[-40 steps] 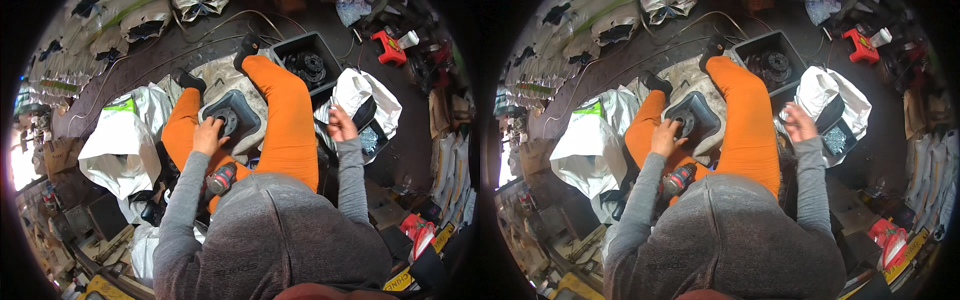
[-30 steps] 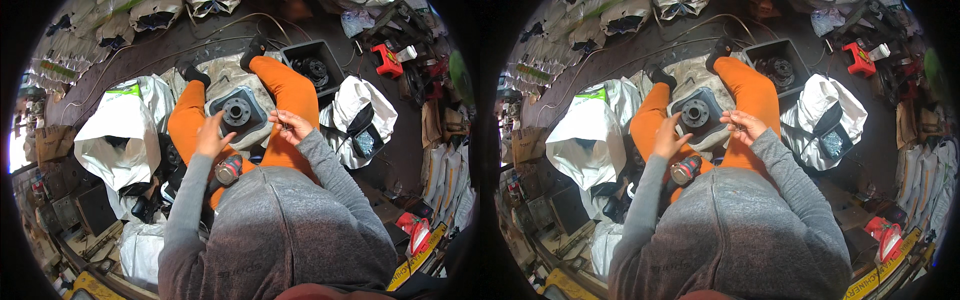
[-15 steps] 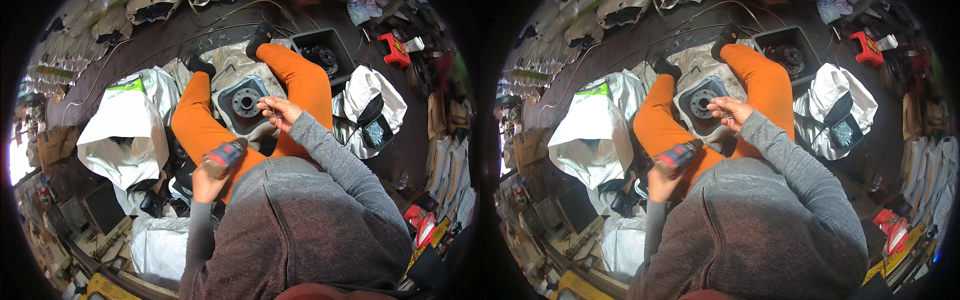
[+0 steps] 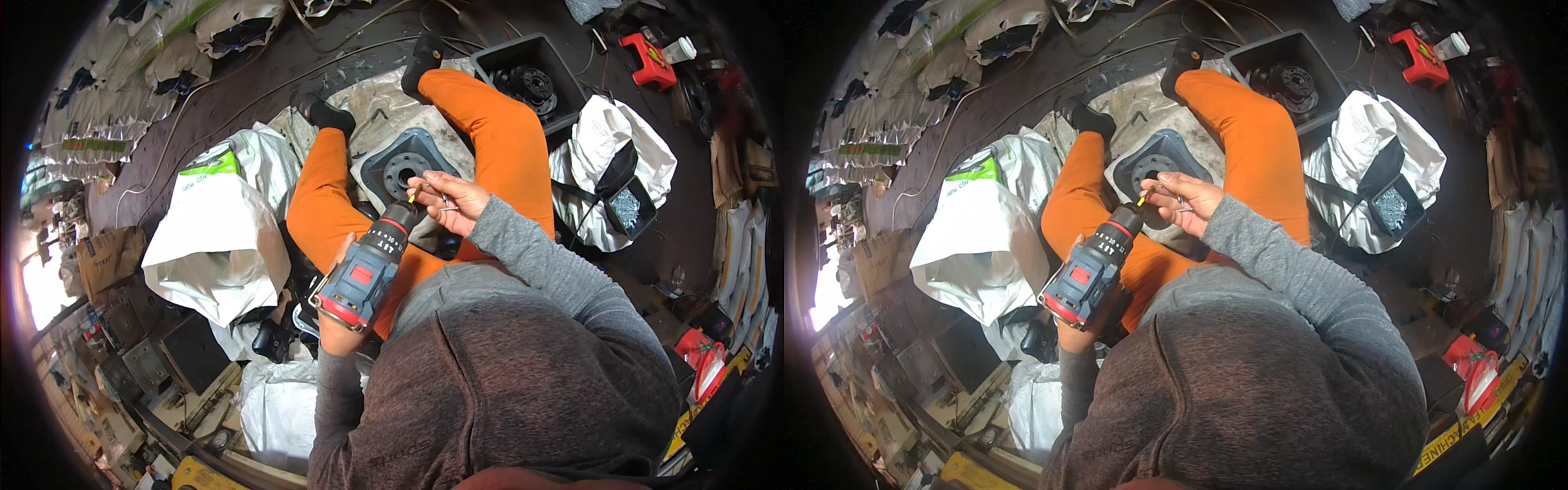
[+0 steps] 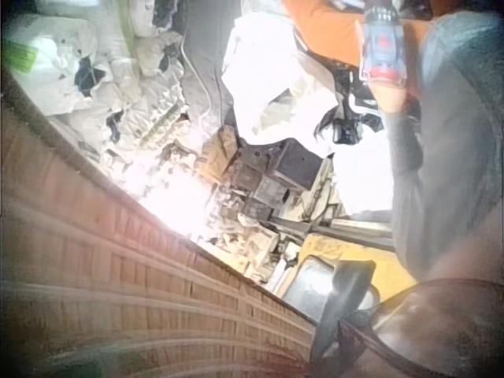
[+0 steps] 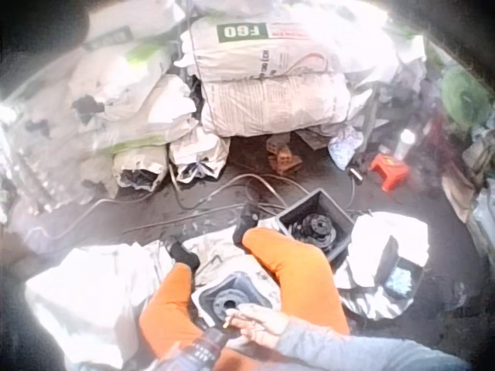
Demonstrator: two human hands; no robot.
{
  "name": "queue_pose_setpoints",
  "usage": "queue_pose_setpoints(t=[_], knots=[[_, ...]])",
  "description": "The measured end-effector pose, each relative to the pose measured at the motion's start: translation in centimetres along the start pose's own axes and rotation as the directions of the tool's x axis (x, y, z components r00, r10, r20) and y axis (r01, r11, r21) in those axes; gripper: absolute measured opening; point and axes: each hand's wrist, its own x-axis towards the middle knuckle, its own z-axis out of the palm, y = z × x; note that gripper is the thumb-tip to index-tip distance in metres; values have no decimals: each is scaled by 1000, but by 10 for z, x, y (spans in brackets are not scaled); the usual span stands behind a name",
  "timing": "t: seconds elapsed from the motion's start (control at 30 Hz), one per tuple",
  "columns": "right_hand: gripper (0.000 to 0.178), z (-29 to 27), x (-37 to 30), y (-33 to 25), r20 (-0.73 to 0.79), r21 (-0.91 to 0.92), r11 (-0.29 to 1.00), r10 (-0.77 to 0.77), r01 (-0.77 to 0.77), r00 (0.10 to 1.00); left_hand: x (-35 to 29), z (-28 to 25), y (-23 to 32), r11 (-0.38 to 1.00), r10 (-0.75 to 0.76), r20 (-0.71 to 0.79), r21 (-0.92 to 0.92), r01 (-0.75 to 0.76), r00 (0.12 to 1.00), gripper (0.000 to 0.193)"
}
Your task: The person sits on the floor and uses a cordless drill to fasten screws into a dark mechanical housing. They repeatedly pick screws from a nearby container, insert them into the housing, and tighten them with the drill.
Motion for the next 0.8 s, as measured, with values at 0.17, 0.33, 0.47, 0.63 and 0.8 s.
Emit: queue_pose_setpoints(t=[0.17, 0.33, 0.47, 0.63, 0.8], knots=[[17, 3, 2, 5, 14, -24, 999, -23, 23, 1000, 3, 2, -16, 936, 183, 83, 290, -199, 980, 62], [21, 10, -1, 3, -69, -221, 975, -29, 13, 997, 2, 6, 6, 986, -23, 9, 167, 21, 1000, 69], [20, 7, -2, 0, -69, -232, 973, 5, -21, 998, 2, 8, 17, 966, -58, 7, 254, 54, 998, 73], [27, -2, 5, 2, 23, -112, 994, 18, -15, 1000, 5, 10, -4, 910, 209, 77, 349, -222, 975, 65], [37, -30, 9, -6, -43, -192, 981, -11, 3, 999, 14, 11, 0, 942, 122, 47, 308, -130, 991, 42]])
